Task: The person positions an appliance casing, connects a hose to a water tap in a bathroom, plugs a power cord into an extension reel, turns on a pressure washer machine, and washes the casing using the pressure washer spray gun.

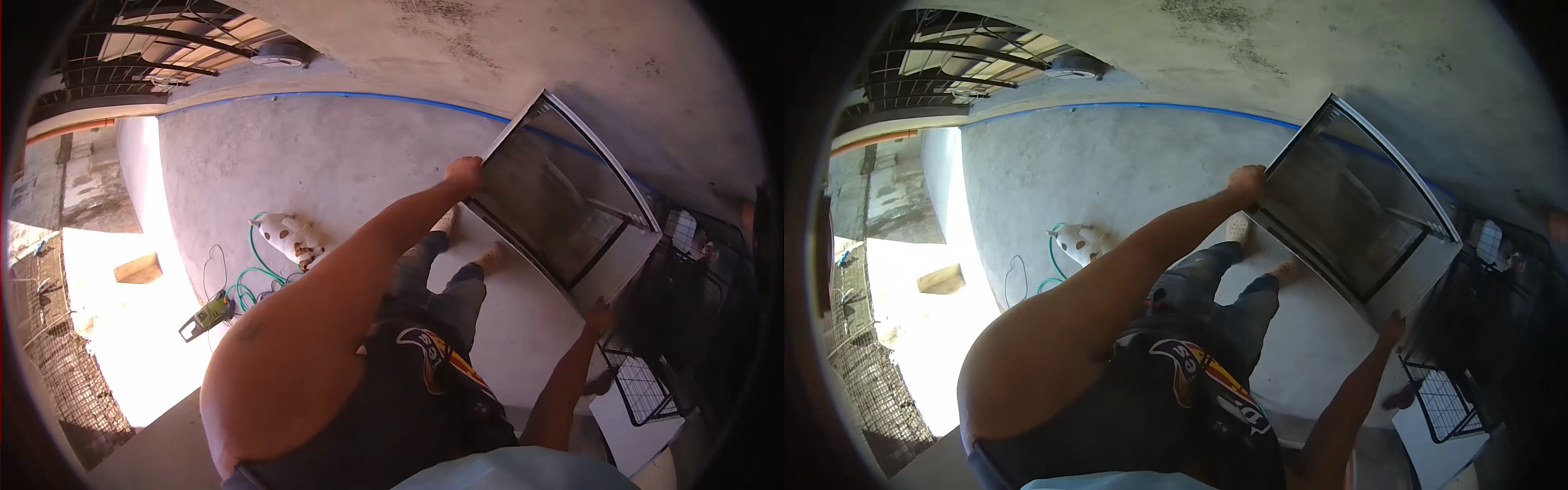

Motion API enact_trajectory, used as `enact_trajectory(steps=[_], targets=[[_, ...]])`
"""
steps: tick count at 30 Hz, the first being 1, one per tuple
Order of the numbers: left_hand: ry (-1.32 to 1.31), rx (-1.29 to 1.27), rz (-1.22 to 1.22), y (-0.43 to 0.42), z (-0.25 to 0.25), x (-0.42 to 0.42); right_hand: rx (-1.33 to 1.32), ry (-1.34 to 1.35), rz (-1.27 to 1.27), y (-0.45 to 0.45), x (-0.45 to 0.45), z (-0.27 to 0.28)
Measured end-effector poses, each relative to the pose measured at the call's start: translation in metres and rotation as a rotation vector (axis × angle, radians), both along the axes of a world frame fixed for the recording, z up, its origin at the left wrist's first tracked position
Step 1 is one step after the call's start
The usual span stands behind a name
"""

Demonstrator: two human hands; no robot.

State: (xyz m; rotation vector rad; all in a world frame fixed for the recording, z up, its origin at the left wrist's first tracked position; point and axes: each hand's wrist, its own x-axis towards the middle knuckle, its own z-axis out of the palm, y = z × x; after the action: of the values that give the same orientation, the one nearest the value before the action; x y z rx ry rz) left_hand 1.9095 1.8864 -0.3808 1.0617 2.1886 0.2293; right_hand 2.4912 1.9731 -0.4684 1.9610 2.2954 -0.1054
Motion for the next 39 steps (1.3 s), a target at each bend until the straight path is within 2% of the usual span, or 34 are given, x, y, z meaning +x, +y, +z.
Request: enact_trajectory(steps=[2,4,5,7,8,10,11,13,15,17,20,24,27,29,32,33,36,39], targets=[[0.006,-0.001,0.03,-0.009,-0.004,-0.003,-0.006,0.042,0.073,-0.014,0.001,-0.007],[0.026,0.031,0.021,-0.013,-0.008,-0.003,0.081,0.113,-0.05,-0.02,-0.015,-0.005],[0.032,0.031,0.036,-0.019,-0.009,-0.002,0.08,0.118,-0.035,-0.021,-0.023,-0.005],[0.014,0.072,0.09,-0.032,-0.004,-0.002,0.122,0.237,-0.268,-0.012,-0.046,0.007],[0.017,0.071,0.104,-0.041,-0.002,-0.006,0.118,0.241,-0.254,-0.003,-0.056,0.011],[0.019,0.085,0.233,-0.058,-0.001,-0.012,0.128,0.235,-0.017,0.019,-0.072,0.012],[0.02,0.078,0.248,-0.065,-0.003,-0.012,0.121,0.236,-0.002,0.029,-0.082,0.015],[0.053,0.087,0.334,-0.072,-0.007,-0.018,0.056,0.353,-0.177,0.055,-0.129,0.042],[0.094,0.118,0.384,-0.074,-0.013,-0.016,0.128,0.396,-0.057,0.094,-0.144,0.038],[0.149,0.153,0.392,-0.068,-0.018,-0.019,0.063,0.368,-0.106,0.129,-0.166,0.042],[0.183,0.226,0.453,-0.053,-0.02,-0.015,0.127,0.323,-0.049,0.138,-0.159,0.04],[0.179,0.224,0.396,-0.056,-0.017,-0.018,0.117,0.33,-0.115,0.116,-0.147,0.026],[0.182,0.232,0.376,-0.045,-0.023,-0.034,0.145,0.189,-0.078,0.107,-0.141,0.037],[0.19,0.267,0.366,-0.055,-0.027,-0.038,0.09,0.329,-0.125,0.106,-0.157,0.044],[0.216,0.321,0.33,-0.061,-0.027,-0.034,0.124,0.334,-0.155,0.112,-0.15,0.024],[0.186,0.294,0.331,-0.062,-0.023,-0.033,0.056,0.319,-0.169,0.116,-0.143,0.017],[0.122,0.162,0.318,-0.062,-0.01,-0.037,-0.068,0.325,-0.198,0.109,-0.159,0.047],[0.041,0.09,0.295,-0.067,-0.007,-0.047,0.002,0.471,-0.261,0.101,-0.159,0.051]])
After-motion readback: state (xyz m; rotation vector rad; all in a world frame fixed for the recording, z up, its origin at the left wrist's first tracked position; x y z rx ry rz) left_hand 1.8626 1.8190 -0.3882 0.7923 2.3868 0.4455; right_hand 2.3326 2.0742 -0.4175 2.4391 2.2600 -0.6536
